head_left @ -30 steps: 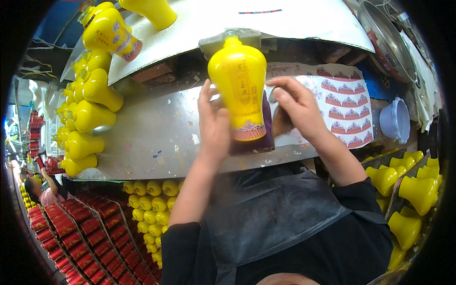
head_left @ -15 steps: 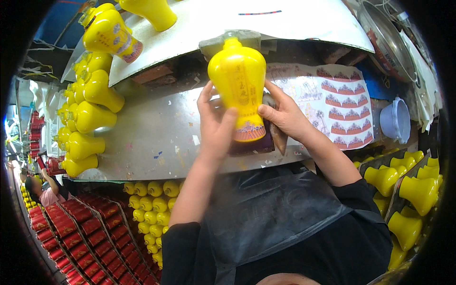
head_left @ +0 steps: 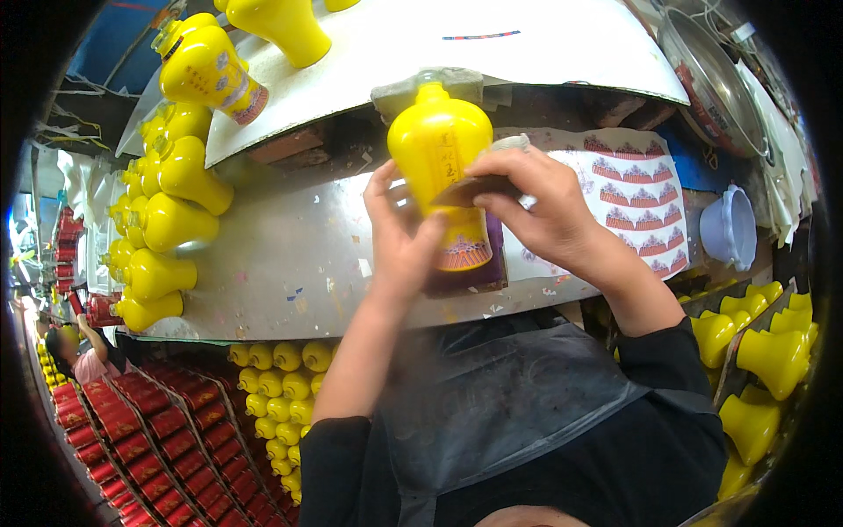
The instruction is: The person picks up a yellow ceramic vase, applies a decorative sticker to its base, smooths it with a tool, and then applies a second sticker to the body of the vase, smoothing it as well.
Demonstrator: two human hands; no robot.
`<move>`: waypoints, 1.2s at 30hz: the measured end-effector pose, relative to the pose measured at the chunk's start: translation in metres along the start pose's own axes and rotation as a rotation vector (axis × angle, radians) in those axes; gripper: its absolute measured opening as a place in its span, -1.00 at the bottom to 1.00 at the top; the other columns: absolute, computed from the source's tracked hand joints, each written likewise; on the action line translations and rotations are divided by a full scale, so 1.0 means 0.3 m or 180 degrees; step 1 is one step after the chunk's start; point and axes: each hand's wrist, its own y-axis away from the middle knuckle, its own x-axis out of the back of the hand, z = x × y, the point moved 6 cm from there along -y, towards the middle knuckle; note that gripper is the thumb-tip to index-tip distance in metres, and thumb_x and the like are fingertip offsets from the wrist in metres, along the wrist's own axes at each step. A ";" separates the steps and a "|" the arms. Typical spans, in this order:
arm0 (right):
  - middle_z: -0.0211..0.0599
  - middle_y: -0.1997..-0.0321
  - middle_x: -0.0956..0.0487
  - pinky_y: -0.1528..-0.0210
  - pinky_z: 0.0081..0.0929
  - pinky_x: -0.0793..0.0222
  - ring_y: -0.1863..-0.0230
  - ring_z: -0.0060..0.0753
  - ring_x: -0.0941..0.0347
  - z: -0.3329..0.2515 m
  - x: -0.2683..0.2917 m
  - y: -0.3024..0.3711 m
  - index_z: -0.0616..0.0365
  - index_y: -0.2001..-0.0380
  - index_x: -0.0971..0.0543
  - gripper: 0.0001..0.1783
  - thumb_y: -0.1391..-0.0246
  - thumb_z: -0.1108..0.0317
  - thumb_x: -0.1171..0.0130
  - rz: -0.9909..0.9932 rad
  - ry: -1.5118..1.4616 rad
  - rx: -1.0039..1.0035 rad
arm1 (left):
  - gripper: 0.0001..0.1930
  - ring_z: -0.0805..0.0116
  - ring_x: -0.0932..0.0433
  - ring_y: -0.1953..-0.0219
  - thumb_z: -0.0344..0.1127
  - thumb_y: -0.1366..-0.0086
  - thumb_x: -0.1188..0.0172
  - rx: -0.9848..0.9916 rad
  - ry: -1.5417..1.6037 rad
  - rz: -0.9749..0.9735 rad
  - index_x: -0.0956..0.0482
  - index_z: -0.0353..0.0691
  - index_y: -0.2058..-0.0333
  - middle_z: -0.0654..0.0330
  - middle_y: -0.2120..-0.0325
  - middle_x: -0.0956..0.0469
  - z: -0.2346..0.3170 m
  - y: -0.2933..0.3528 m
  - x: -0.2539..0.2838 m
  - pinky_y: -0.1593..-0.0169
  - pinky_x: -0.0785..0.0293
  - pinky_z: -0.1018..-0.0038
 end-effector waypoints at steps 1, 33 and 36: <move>-0.19 0.10 -0.66 0.04 -0.41 -0.61 0.07 -0.30 -0.64 0.000 0.019 -0.013 0.20 0.04 -0.58 -0.62 -0.06 0.62 -0.41 0.0387 0.0218 -0.0020 | -0.09 0.04 -0.30 -0.31 -0.34 -0.26 -0.28 -0.0014 -0.0057 0.0021 0.09 -0.15 -0.46 -0.03 -0.30 -0.17 0.001 -0.001 0.004 -0.37 -0.35 0.07; -0.34 0.41 -0.51 0.41 -0.41 -0.42 0.41 -0.34 -0.48 -0.184 -0.038 0.043 0.00 -0.09 -0.67 -0.49 0.00 0.48 -0.40 -0.0206 0.1086 0.1236 | -0.46 0.38 -0.42 -0.11 -0.32 -0.59 0.09 0.0006 0.0401 -0.0113 -0.15 -0.16 -0.48 0.17 -0.31 -0.26 -0.018 0.014 0.036 -0.30 -0.43 0.32; -0.33 0.46 -0.45 0.43 -0.39 -0.35 0.43 -0.37 -0.43 -0.182 -0.005 -0.044 0.09 -0.09 -0.58 -0.56 -0.10 0.49 -0.32 -0.0013 0.1539 0.0883 | -0.46 0.40 -0.42 -0.10 -0.26 -0.61 0.10 -0.0100 0.0043 -0.0123 -0.14 -0.19 -0.48 0.16 -0.31 -0.26 -0.005 0.006 0.042 -0.32 -0.40 0.33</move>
